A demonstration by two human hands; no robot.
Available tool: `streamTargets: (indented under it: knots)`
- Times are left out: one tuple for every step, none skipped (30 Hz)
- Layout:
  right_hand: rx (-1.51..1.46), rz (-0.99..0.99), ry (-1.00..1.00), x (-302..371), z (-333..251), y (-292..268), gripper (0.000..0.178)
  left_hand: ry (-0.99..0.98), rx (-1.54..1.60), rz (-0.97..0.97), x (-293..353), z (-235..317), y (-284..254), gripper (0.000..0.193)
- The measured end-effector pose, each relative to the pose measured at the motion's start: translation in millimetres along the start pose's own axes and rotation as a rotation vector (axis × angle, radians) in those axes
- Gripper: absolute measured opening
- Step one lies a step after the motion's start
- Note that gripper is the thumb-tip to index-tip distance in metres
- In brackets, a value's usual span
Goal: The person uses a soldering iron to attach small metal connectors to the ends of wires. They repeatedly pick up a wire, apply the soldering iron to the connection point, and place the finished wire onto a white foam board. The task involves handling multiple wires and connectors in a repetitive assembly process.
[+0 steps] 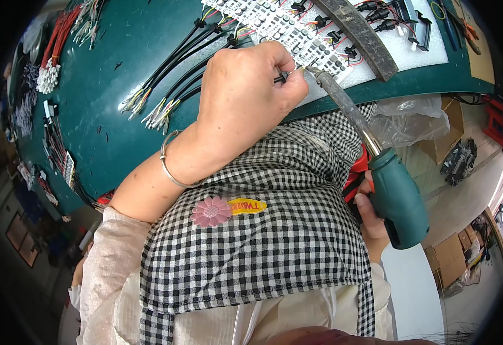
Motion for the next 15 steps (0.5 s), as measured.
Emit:
streamTargets:
  knots:
    - [0.009,0.018,-0.044,-3.8,1.5,1.4,0.018,0.012,-0.008,0.005,-0.1,0.0,1.0,0.009]
    - [0.018,0.038,-0.086,-7.3,3.0,2.6,0.017,0.024,-0.015,0.010,-0.4,0.3,1.8,0.009]
    - [0.046,0.072,-0.109,-7.7,6.0,4.4,0.018,0.023,-0.017,0.016,0.1,-0.1,1.3,0.009]
    - [0.056,0.080,-0.124,-8.1,7.8,4.6,0.018,0.023,-0.019,0.021,0.4,-0.3,0.8,0.009]
    - [0.065,0.088,-0.139,-8.5,9.6,4.6,0.019,0.024,-0.021,0.026,0.6,-0.4,0.5,0.010]
    - [0.058,0.073,-0.145,-8.5,11.3,3.0,0.019,0.027,-0.025,0.027,0.7,-0.4,0.4,0.010]
    - [0.056,0.057,-0.143,-8.5,11.3,2.6,0.019,0.030,-0.029,0.029,0.6,-0.5,0.6,0.009]
    - [0.053,0.040,-0.139,-8.4,11.3,2.1,0.019,0.034,-0.033,0.030,0.4,-0.5,0.8,0.009]
    - [0.055,0.025,-0.128,-8.9,10.1,1.6,0.019,0.037,-0.034,0.028,-0.1,-0.4,1.5,0.009]
    - [0.030,0.017,-0.083,-7.7,8.0,0.8,0.019,0.039,-0.035,0.026,-0.6,-0.2,2.4,0.010]
    - [0.005,0.010,-0.037,-6.5,5.9,-0.1,0.020,0.043,-0.036,0.024,-1.2,0.3,3.5,0.010]
    - [-0.048,-0.001,0.033,-3.8,0.7,-1.2,0.021,0.037,-0.043,0.027,0.1,-0.3,2.5,0.010]
    - [-0.145,0.001,0.062,-6.0,-2.1,-1.3,0.024,0.031,-0.050,0.030,1.3,-0.8,1.6,0.010]
    - [-0.242,0.007,0.091,-7.6,-5.0,-1.2,0.027,0.024,-0.057,0.032,2.5,-1.4,0.6,0.010]
    - [-0.378,0.038,0.087,-10.6,-8.2,-1.4,0.032,0.032,-0.071,0.030,1.6,-0.9,0.8,0.011]
Point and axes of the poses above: each hand's wrist, its own x-axis away from the middle knuckle, its own y-axis out of the palm, z = x × y, the point moved 1 cm from there along -x, towards the middle knuckle, and after that the axes turned 6 degrees about -x, right-handed, at the moved point
